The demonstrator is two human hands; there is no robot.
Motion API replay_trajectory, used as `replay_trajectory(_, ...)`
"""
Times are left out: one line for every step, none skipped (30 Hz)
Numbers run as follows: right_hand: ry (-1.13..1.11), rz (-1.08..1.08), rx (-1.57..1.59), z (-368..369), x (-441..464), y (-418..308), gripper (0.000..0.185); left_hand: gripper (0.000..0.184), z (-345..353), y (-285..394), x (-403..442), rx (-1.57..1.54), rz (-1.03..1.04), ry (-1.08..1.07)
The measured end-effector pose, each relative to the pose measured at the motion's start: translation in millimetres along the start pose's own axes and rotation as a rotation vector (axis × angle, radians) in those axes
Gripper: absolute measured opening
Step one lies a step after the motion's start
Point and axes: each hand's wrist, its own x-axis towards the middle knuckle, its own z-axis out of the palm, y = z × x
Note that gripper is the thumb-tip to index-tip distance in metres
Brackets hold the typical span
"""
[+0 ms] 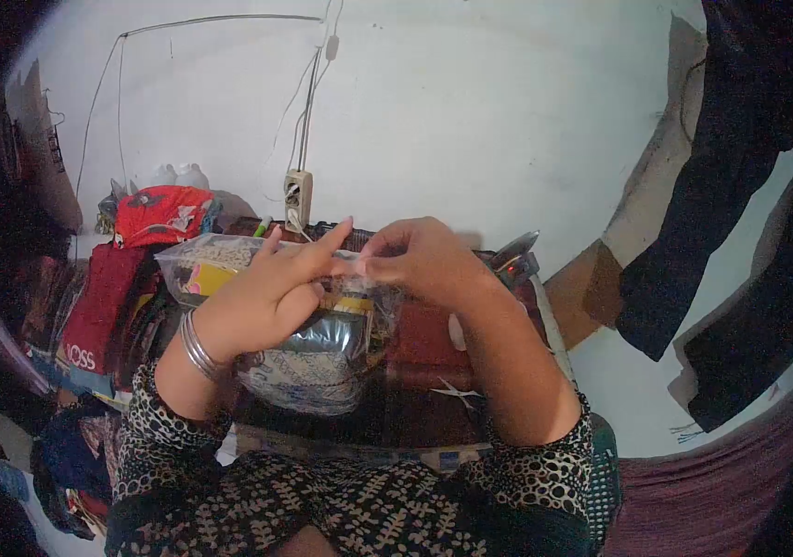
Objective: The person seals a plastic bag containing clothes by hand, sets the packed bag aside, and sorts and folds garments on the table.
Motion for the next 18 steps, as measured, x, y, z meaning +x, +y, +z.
replay_trajectory(0.008,0.007,-0.006,0,1,2,0.023,0.069,-1,1,0,0.009,0.003,-0.002)
replay_trajectory(0.015,0.013,-0.012,0,2,4,0.023,0.069,-2,1,0,0.018,0.006,-0.004)
replay_trajectory(0.016,0.015,-0.012,0,2,6,0.023,0.069,-1,0,0,0.017,0.006,-0.005)
replay_trajectory(0.015,0.005,0.007,2,2,8,0.023,0.066,-1,-1,0,0.041,0.029,0.016)
replay_trajectory(0.014,-0.005,0.025,3,2,9,0.024,0.063,0,-1,1,0.065,0.051,0.037)
replay_trajectory(0.014,-0.004,0.027,6,1,9,0.024,0.063,0,-1,1,0.065,0.05,0.036)
replay_trajectory(0.053,-0.022,-0.023,9,-1,7,0.024,0.063,0,-1,2,0.067,0.049,0.031)
replay_trajectory(0.091,-0.04,-0.073,11,-2,6,0.024,0.063,0,-1,2,0.069,0.047,0.027)
replay_trajectory(0.092,-0.041,-0.072,13,-2,8,0.024,0.063,0,-2,2,0.07,0.047,0.027)
replay_trajectory(0.112,-0.044,-0.073,14,-2,10,0.024,0.063,0,-2,2,0.061,0.049,0.024)
replay_trajectory(0.133,-0.048,-0.075,15,-3,10,0.024,0.063,-1,-1,1,0.051,0.052,0.022)
replay_trajectory(0.133,-0.047,-0.075,16,-2,13,0.024,0.063,-2,0,2,0.051,0.052,0.022)
replay_trajectory(0.154,-0.067,-0.082,17,-1,17,0.025,0.063,-2,1,2,0.055,0.047,0.018)
replay_trajectory(0.176,-0.085,-0.088,18,-1,19,0.025,0.063,-3,1,2,0.059,0.043,0.013)
replay_trajectory(0.176,-0.084,-0.088,18,-1,19,0.025,0.063,-3,1,2,0.058,0.043,0.012)
replay_trajectory(0.191,-0.077,-0.082,19,-1,19,0.026,0.063,-2,-1,1,0.052,0.05,0.017)
replay_trajectory(0.206,-0.068,-0.077,19,-2,18,0.027,0.063,-1,-1,1,0.045,0.057,0.023)
replay_trajectory(0.207,-0.066,-0.077,20,-4,17,0.027,0.063,-1,-1,1,0.044,0.057,0.021)
